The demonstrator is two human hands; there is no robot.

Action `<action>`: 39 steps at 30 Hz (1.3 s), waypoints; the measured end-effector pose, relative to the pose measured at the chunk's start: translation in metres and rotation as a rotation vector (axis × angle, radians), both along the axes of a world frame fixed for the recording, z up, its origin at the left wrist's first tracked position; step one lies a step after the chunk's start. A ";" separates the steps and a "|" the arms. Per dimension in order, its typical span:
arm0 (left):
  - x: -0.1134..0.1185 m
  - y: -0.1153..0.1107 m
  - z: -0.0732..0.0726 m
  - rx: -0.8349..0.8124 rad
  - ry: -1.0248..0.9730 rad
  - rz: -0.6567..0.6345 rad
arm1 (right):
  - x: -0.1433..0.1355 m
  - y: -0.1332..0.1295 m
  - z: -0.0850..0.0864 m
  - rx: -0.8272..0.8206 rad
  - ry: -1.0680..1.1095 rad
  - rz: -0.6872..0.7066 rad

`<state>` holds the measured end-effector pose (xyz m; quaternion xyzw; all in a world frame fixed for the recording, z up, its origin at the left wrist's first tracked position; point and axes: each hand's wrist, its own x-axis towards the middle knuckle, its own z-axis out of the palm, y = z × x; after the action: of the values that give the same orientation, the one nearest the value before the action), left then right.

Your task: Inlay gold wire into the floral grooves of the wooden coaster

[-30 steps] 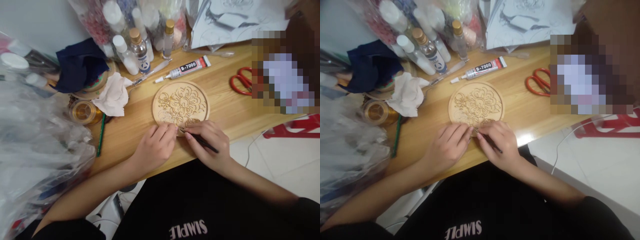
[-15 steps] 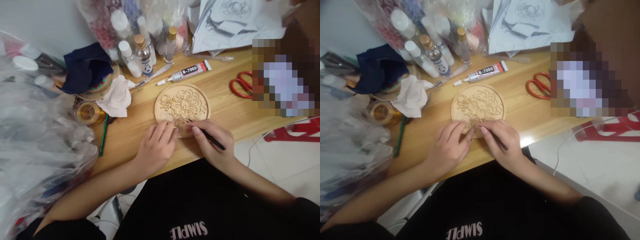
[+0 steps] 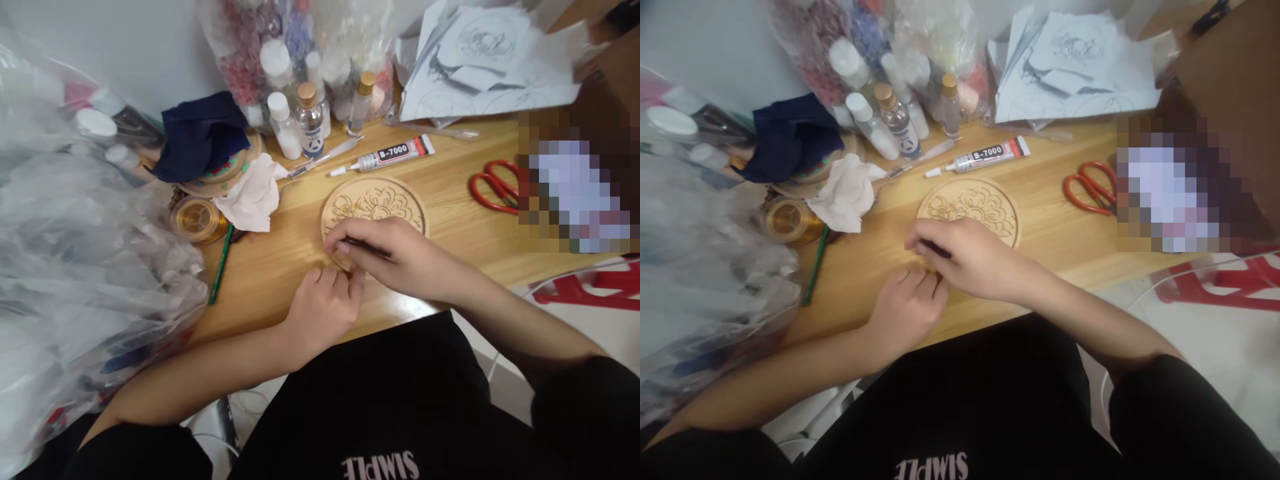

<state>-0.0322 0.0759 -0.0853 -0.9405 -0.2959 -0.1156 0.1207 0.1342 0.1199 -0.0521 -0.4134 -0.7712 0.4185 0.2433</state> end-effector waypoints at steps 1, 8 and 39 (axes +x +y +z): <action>-0.001 0.000 0.000 -0.021 0.018 0.007 | -0.003 0.005 0.002 -0.020 -0.023 0.056; -0.006 -0.003 -0.004 -0.134 0.073 0.013 | -0.021 0.039 0.009 -0.279 -0.202 0.411; -0.004 0.002 -0.004 -0.072 -0.047 -0.009 | 0.010 0.017 -0.007 -0.178 0.085 0.332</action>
<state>-0.0367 0.0778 -0.0897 -0.9425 -0.2984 -0.1276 0.0792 0.1443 0.1371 -0.0595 -0.2823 -0.7777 0.5366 0.1659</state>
